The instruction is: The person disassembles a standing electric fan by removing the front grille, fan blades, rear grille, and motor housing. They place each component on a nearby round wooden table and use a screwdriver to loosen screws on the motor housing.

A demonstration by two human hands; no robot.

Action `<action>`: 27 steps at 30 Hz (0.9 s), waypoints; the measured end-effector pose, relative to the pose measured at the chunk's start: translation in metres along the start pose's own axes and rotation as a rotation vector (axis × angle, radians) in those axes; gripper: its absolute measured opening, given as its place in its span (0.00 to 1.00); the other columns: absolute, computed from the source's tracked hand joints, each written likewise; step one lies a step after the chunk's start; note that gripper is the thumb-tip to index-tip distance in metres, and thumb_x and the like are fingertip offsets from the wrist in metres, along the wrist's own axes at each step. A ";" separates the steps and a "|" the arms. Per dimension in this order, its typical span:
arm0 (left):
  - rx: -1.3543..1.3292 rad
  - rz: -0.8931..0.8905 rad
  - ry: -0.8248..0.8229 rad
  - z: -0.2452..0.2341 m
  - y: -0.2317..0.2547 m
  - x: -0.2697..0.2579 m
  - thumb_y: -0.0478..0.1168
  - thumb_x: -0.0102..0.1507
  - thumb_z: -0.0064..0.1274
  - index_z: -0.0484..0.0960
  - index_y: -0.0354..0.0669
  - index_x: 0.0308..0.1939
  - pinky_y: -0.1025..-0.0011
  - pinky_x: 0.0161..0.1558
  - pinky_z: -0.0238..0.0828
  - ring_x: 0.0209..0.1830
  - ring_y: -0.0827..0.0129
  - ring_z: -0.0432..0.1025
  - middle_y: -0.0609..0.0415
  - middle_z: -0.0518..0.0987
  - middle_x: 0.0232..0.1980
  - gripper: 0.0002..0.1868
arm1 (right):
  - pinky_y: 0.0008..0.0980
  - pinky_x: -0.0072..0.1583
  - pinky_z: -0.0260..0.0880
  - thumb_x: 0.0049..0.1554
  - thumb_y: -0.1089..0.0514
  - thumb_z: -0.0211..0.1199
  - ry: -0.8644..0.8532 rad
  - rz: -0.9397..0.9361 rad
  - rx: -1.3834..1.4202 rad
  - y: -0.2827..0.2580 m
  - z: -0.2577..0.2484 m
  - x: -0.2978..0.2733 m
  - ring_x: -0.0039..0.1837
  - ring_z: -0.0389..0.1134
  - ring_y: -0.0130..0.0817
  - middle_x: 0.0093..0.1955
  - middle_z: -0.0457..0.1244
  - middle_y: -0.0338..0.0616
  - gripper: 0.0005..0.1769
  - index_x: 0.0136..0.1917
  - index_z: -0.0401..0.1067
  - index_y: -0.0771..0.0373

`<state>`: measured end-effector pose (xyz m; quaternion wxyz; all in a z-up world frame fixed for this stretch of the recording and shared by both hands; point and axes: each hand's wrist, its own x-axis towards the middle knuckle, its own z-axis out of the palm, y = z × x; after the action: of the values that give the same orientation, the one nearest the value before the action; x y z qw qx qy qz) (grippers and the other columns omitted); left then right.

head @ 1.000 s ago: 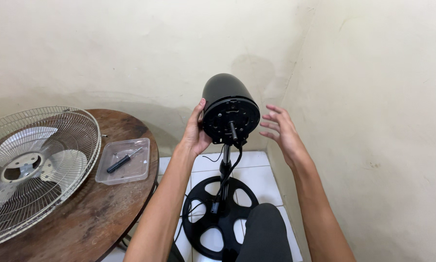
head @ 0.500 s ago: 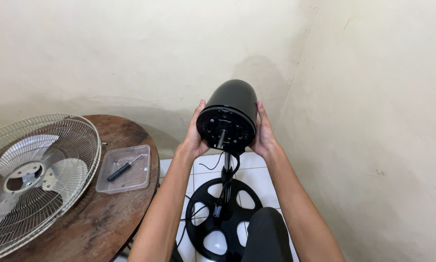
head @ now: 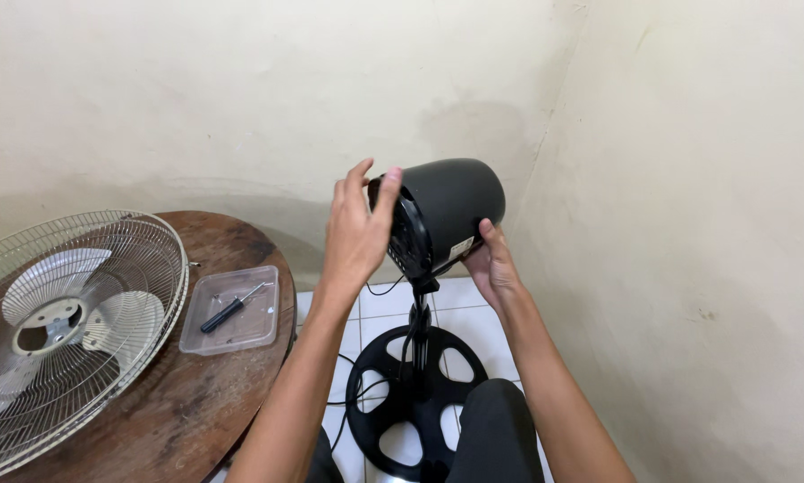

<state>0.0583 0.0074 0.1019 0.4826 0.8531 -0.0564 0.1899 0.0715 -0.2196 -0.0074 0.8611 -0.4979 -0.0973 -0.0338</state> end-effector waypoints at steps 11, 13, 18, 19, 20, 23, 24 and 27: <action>-0.081 0.089 0.024 0.024 0.027 -0.001 0.57 0.71 0.30 0.70 0.51 0.67 0.41 0.73 0.31 0.65 0.57 0.71 0.45 0.77 0.64 0.26 | 0.45 0.77 0.52 0.51 0.45 0.73 0.059 -0.165 -0.211 -0.013 -0.013 -0.012 0.77 0.54 0.42 0.75 0.55 0.50 0.52 0.79 0.50 0.61; -0.073 0.090 -0.007 0.022 0.024 0.003 0.57 0.71 0.29 0.70 0.51 0.66 0.42 0.72 0.32 0.61 0.59 0.74 0.46 0.79 0.61 0.26 | 0.47 0.76 0.55 0.51 0.45 0.73 0.045 -0.150 -0.154 -0.016 -0.016 -0.012 0.76 0.55 0.44 0.74 0.55 0.51 0.51 0.78 0.51 0.63; -0.070 0.116 -0.013 0.014 0.021 0.003 0.56 0.72 0.28 0.72 0.52 0.64 0.50 0.71 0.45 0.57 0.61 0.76 0.50 0.84 0.53 0.25 | 0.50 0.74 0.58 0.50 0.42 0.74 0.047 -0.107 -0.064 -0.025 -0.028 -0.015 0.77 0.56 0.45 0.75 0.55 0.52 0.55 0.79 0.49 0.64; -0.063 0.120 -0.012 0.015 0.022 0.003 0.56 0.72 0.28 0.72 0.52 0.63 0.52 0.70 0.49 0.55 0.61 0.77 0.50 0.85 0.51 0.24 | 0.50 0.75 0.57 0.49 0.42 0.74 0.043 -0.106 -0.060 -0.025 -0.031 -0.016 0.77 0.55 0.45 0.75 0.55 0.51 0.56 0.79 0.49 0.64; -0.075 0.123 -0.003 0.015 0.022 0.003 0.55 0.72 0.29 0.72 0.51 0.63 0.53 0.68 0.53 0.54 0.59 0.77 0.49 0.85 0.51 0.24 | 0.50 0.75 0.56 0.49 0.42 0.74 0.039 -0.108 -0.057 -0.024 -0.034 -0.017 0.77 0.55 0.45 0.76 0.55 0.51 0.57 0.79 0.48 0.64; -0.098 0.129 0.018 0.016 0.023 0.003 0.55 0.72 0.31 0.74 0.51 0.63 0.56 0.63 0.63 0.50 0.56 0.79 0.47 0.85 0.50 0.24 | 0.50 0.74 0.56 0.46 0.38 0.74 0.112 -0.080 -0.013 -0.017 -0.043 -0.019 0.77 0.54 0.45 0.76 0.54 0.50 0.59 0.79 0.47 0.61; -0.099 0.131 0.023 0.016 0.024 0.002 0.55 0.72 0.31 0.74 0.51 0.63 0.56 0.62 0.64 0.48 0.56 0.79 0.47 0.85 0.49 0.24 | 0.50 0.75 0.55 0.46 0.38 0.74 0.109 -0.082 0.013 -0.014 -0.047 -0.021 0.78 0.54 0.45 0.77 0.54 0.51 0.59 0.79 0.49 0.64; -0.130 0.151 0.039 0.014 0.023 0.000 0.56 0.72 0.32 0.74 0.50 0.64 0.57 0.59 0.67 0.48 0.54 0.79 0.46 0.85 0.49 0.25 | 0.48 0.77 0.54 0.47 0.36 0.75 0.102 -0.078 0.097 -0.003 -0.059 -0.026 0.77 0.56 0.45 0.77 0.56 0.51 0.58 0.77 0.54 0.68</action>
<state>0.0558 -0.0168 0.1138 0.5221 0.8096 -0.1231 0.2381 0.0538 -0.2730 -0.0383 0.8860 -0.4491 -0.0741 -0.0881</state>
